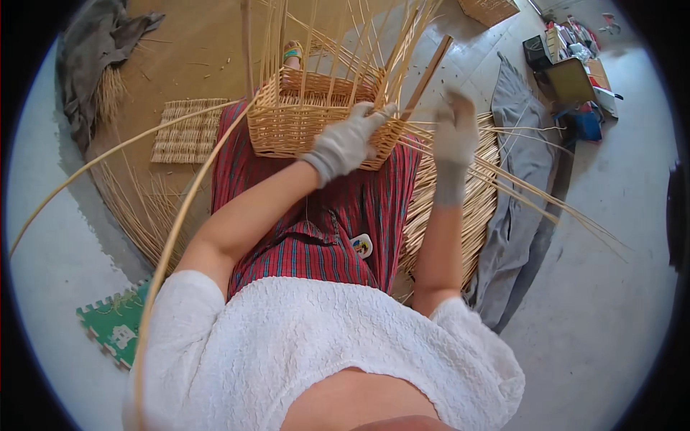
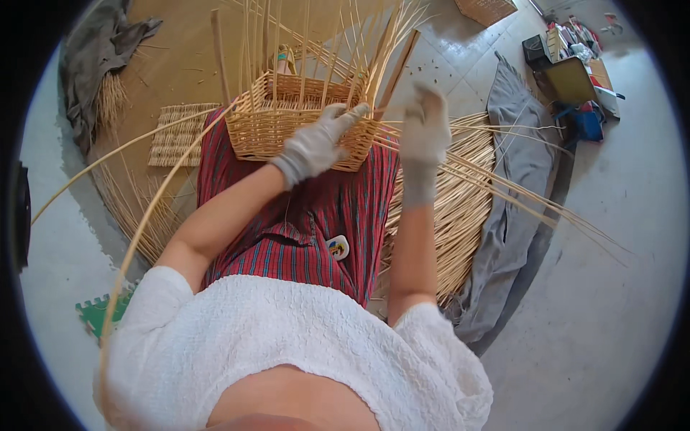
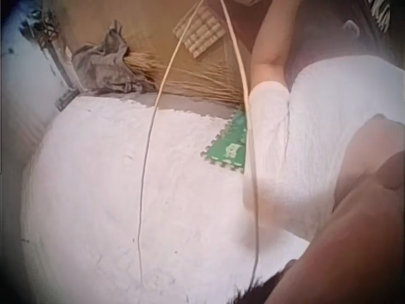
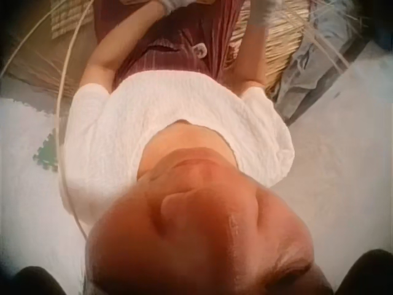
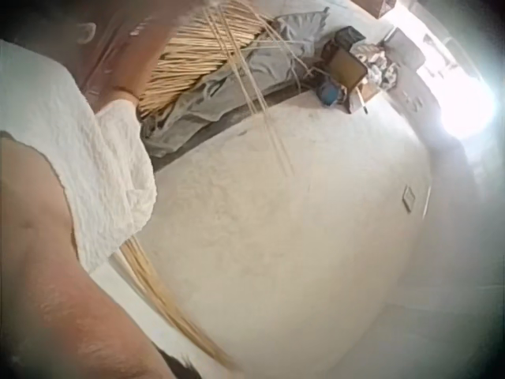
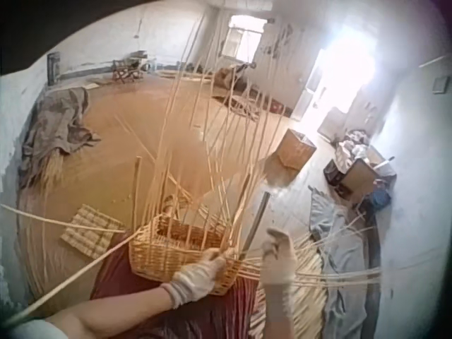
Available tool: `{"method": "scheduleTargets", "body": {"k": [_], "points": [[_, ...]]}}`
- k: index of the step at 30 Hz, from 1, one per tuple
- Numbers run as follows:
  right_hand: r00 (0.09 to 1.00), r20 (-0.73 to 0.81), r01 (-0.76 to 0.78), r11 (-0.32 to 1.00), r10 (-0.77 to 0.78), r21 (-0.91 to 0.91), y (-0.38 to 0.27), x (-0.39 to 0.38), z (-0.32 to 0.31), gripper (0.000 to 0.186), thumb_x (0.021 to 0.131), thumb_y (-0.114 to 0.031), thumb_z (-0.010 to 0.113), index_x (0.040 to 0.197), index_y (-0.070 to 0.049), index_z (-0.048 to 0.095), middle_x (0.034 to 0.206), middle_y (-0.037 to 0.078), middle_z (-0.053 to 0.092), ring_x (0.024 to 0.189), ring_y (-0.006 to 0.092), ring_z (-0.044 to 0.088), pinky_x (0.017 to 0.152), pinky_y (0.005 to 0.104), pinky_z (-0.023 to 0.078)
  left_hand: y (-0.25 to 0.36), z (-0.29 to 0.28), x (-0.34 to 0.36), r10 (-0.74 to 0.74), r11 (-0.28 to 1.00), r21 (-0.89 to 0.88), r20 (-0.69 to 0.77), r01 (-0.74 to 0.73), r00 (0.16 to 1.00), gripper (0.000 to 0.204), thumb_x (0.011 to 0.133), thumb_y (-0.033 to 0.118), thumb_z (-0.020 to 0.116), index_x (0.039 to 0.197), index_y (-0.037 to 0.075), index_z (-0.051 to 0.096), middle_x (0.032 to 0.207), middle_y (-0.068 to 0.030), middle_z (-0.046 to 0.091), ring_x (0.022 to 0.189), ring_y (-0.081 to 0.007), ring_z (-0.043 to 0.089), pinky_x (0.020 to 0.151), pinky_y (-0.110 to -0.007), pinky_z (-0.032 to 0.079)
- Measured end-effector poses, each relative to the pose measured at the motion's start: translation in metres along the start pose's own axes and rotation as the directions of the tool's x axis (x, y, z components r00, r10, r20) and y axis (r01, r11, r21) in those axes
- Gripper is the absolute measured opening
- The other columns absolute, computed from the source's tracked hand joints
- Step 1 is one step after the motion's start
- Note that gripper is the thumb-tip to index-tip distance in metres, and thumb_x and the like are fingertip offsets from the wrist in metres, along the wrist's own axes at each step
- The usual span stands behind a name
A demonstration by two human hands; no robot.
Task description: The person weaves a rectangular basket using thin bamboo strips, interlacing them through vertical stakes. They periodically measure the basket with a tape measure to check dimensions.
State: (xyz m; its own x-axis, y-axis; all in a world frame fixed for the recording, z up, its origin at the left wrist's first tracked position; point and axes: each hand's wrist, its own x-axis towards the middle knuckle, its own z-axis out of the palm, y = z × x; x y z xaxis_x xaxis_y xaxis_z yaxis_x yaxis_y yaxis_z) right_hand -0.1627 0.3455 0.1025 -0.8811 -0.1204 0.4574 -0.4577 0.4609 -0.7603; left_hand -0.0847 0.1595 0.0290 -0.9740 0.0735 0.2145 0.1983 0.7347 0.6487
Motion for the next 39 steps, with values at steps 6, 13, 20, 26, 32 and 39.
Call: {"method": "scheduleTargets", "body": {"k": [6,13,20,26,32,39], "points": [[0.794,-0.279,0.268,0.723,-0.54,-0.637,-0.036,0.056,0.046,0.065,0.09,-0.018,0.067,0.151,-0.016,0.046,0.136,0.022,0.06,0.117,0.0401,0.063,0.102,0.0469,0.049,0.002,0.031,0.008,-0.101,0.912,0.405,0.056,0.07,0.993,0.064,0.099,0.011,0.05,0.157,0.035,0.035,0.131,-0.0179,0.051,0.068,-0.0367,0.068,0.064,-0.044,0.06],[0.983,-0.049,0.119,0.812,-0.179,-0.572,0.05,-0.041,0.039,0.041,0.088,-0.008,0.068,0.129,-0.01,0.066,0.091,0.009,0.073,0.084,0.0258,0.069,0.084,0.0407,0.055,-0.067,0.005,-0.062,-0.144,0.745,-0.657,-0.331,-0.118,0.932,0.022,0.098,0.006,0.067,0.12,0.005,0.069,0.125,-0.0095,0.064,0.098,-0.017,0.068,0.092,-0.032,0.056],[0.731,0.56,0.193,0.906,-0.389,0.377,-0.115,-0.106,0.132,0.032,0.088,-0.012,0.071,0.12,-0.014,0.07,0.122,0.01,0.069,0.112,0.0306,0.066,0.098,0.0418,0.052,-0.157,-0.099,-0.115,-0.308,0.217,-0.907,-0.415,-0.362,0.856,0.041,0.107,0.042,0.052,0.102,0.002,0.064,0.092,-0.007,0.065,0.089,-0.0189,0.06,0.101,-0.038,0.049],[0.163,0.653,0.531,0.624,-0.739,0.574,-0.17,-0.137,0.194,0.02,0.082,-0.028,0.073,0.094,-0.011,0.072,0.093,0.011,0.071,0.095,0.0305,0.069,0.081,0.0447,0.056,-0.161,-0.089,-0.118,-0.096,0.705,-0.675,-0.393,-0.216,0.914,0.06,0.094,0.018,0.076,0.142,0.003,0.044,0.108,-0.0035,0.061,0.104,-0.0137,0.055,0.096,-0.032,0.048],[0.477,0.674,0.313,0.826,-0.564,0.469,-0.113,-0.108,0.128,0.03,0.094,-0.034,0.063,0.07,-0.016,0.066,0.078,0.008,0.067,0.082,0.029,0.069,0.071,0.0431,0.053,-0.13,-0.096,-0.058,-0.518,0.241,-0.954,-0.284,-0.181,0.806,0.055,0.099,0.023,0.068,0.145,0.005,0.044,0.104,-0.0114,0.069,0.104,-0.0204,0.064,0.098,-0.036,0.053],[0.904,0.426,-0.412,0.36,0.044,0.837,0.007,-0.055,0.138,0.023,0.106,-0.019,0.056,0.099,0.0,0.067,0.081,0.003,0.06,0.084,0.0202,0.064,0.076,0.0361,0.055,-0.155,-0.094,-0.064,-0.414,0.234,-0.971,-0.154,-0.059,0.897,0.041,0.101,0.034,0.066,0.126,0.003,0.058,0.118,-0.0104,0.062,0.114,-0.0236,0.06,0.104,-0.042,0.047]]}}
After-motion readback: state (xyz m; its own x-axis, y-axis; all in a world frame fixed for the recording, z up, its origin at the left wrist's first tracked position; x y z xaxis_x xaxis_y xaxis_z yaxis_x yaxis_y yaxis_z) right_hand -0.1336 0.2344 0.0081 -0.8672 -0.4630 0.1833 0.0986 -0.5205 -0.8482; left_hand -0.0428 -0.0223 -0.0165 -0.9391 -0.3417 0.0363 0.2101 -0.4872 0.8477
